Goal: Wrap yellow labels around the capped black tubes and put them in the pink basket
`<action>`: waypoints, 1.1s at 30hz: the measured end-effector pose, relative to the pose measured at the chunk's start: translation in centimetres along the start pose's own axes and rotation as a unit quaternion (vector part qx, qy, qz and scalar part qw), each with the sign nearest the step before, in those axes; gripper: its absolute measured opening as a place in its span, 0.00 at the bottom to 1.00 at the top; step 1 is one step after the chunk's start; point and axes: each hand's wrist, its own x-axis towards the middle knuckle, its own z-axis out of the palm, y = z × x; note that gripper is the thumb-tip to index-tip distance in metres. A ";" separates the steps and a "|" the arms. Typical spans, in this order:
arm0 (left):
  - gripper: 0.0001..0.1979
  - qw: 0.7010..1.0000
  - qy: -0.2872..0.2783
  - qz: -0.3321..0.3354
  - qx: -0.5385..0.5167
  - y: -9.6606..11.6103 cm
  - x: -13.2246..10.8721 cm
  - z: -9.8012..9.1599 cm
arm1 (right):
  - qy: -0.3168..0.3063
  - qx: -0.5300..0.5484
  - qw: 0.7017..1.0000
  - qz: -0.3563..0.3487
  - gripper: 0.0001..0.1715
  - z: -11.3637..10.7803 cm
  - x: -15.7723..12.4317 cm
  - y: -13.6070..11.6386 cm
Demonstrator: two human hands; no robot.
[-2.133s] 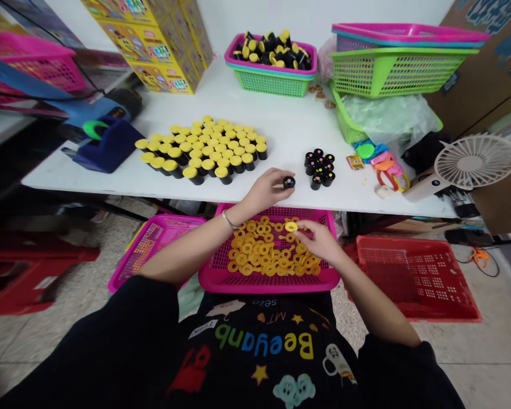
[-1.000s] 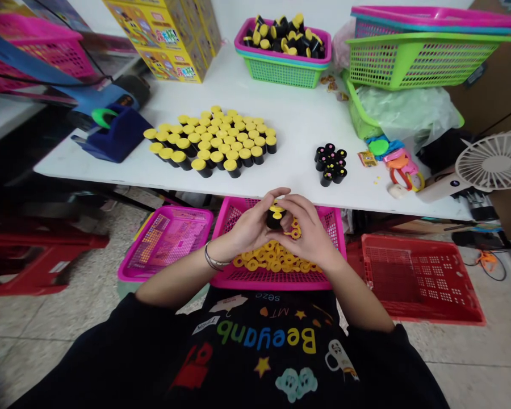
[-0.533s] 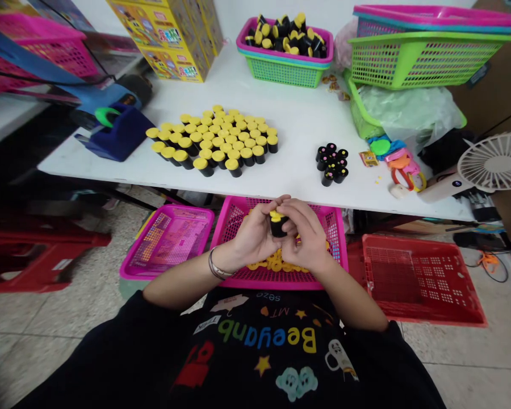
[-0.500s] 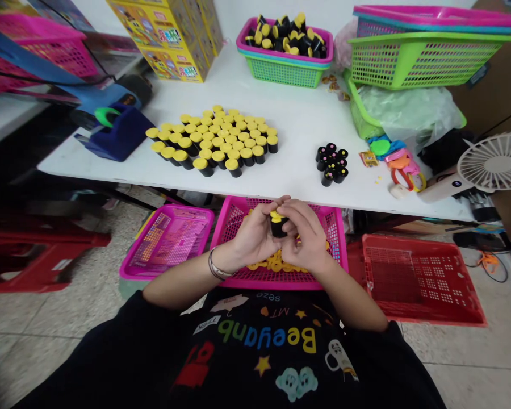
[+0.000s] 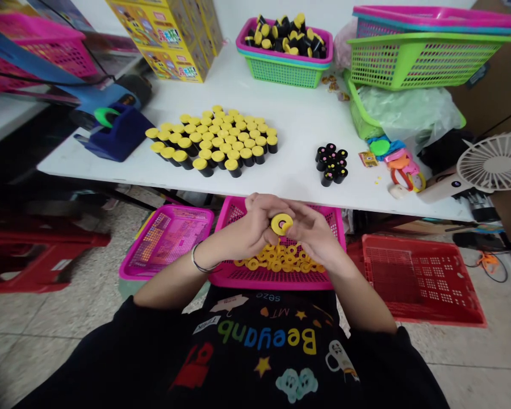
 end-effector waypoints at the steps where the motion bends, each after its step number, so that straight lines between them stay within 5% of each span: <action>1: 0.24 0.998 -0.008 0.003 0.057 0.0 0.1 -0.3 | -0.018 0.041 0.998 0.042 0.26 0.1 0.1 0.2; 7: 0.27 0.970 -0.086 -0.016 0.229 0.6 -0.1 -1.2 | -0.024 0.110 0.989 0.098 0.17 0.1 0.8 1.7; 9: 0.23 0.964 -0.078 -0.002 0.255 0.6 -0.5 -1.3 | -0.015 0.067 0.993 0.092 0.21 -0.4 0.9 2.3; 12: 0.20 0.963 -0.025 -0.030 0.266 -0.5 -1.7 -2.3 | -0.042 -0.081 0.991 0.102 0.42 -1.7 1.1 3.1; 14: 0.19 0.956 0.047 -0.092 0.276 -2.0 -2.8 -3.7 | -0.086 -0.258 0.954 0.126 0.51 -2.9 1.0 3.8; 17: 0.18 0.906 0.184 -0.217 0.313 -4.7 -4.2 -6.4 | -0.144 -0.547 0.804 0.184 0.49 -4.5 0.4 5.3; 19: 0.20 0.866 0.243 -0.292 0.325 -6.4 -4.7 -8.1 | -0.180 -0.649 0.703 0.231 0.49 -5.1 -0.1 6.3; 21: 0.22 0.846 0.262 -0.342 0.314 -7.8 -4.7 -9.3 | -0.215 -0.686 0.651 0.243 0.49 -5.4 -0.6 7.1; 27: 0.21 0.828 0.256 -0.361 0.345 -9.6 -3.2 -9.3 | -0.246 -0.703 0.642 0.180 0.31 -5.2 -1.4 7.4; 33: 0.25 0.784 0.207 -0.359 0.461 -7.7 -3.0 -8.1 | -0.238 -0.721 0.628 0.172 0.16 -6.1 -2.3 7.5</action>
